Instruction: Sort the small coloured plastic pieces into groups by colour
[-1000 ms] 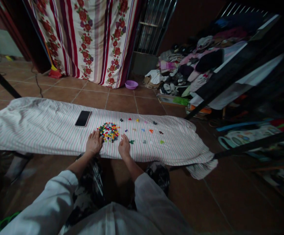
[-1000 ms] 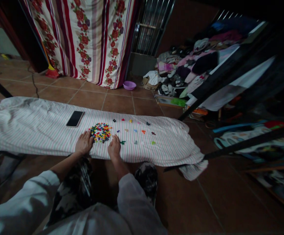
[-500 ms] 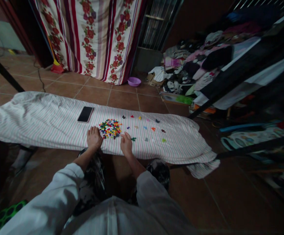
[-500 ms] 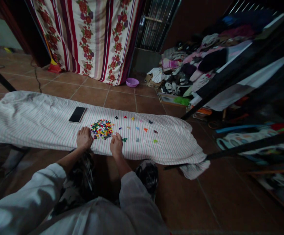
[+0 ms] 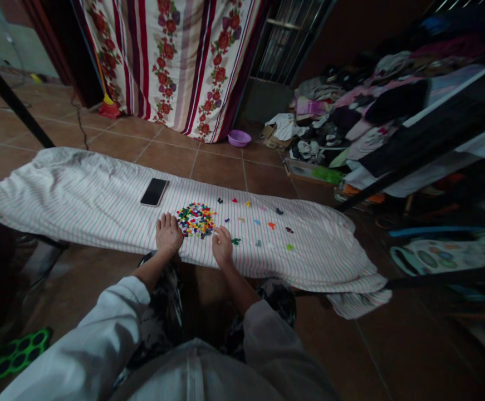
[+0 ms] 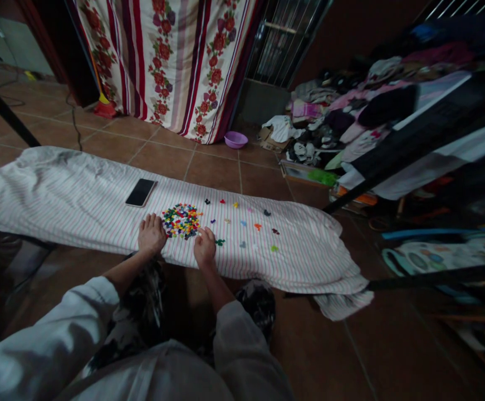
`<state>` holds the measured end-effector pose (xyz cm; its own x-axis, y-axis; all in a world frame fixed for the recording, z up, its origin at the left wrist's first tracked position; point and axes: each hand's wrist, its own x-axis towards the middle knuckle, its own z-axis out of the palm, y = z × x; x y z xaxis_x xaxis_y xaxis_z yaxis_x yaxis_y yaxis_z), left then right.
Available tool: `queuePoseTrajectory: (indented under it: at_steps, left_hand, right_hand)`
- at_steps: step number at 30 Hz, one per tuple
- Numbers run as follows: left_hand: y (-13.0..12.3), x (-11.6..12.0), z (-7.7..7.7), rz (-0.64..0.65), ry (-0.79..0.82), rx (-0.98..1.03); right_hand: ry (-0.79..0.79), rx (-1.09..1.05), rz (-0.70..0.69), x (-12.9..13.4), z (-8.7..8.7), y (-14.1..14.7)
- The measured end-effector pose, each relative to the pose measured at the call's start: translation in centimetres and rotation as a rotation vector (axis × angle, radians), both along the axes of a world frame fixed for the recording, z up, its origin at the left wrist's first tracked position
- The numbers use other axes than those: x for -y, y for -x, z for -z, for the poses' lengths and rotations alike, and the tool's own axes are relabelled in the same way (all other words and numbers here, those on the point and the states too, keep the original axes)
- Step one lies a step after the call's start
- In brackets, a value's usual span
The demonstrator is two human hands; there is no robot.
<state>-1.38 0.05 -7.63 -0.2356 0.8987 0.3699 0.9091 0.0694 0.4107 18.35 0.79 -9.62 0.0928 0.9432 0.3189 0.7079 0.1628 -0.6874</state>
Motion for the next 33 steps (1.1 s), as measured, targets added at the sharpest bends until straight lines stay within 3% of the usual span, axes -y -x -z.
queuePoseTrajectory:
  at_steps: [8, 17, 24, 33]
  left_hand:
    - [-0.2, 0.2, -0.5, -0.006, 0.022, -0.038]
    - [-0.4, 0.0, -0.1, -0.02, 0.007, -0.042]
    - [-0.5, 0.1, -0.6, -0.025, 0.038, -0.077]
    - [-0.6, 0.2, -1.0, -0.014, 0.04, -0.053]
  right_hand:
    - [-0.02, 0.142, -0.05, -1.7, -1.8, 1.0]
    - [0.047, 0.374, -0.227, -5.6, -3.8, 2.9]
    - [0.087, 0.404, -0.214, -8.6, -4.5, 4.4]
    - [0.186, 0.503, -0.199, -10.6, -5.6, 5.6]
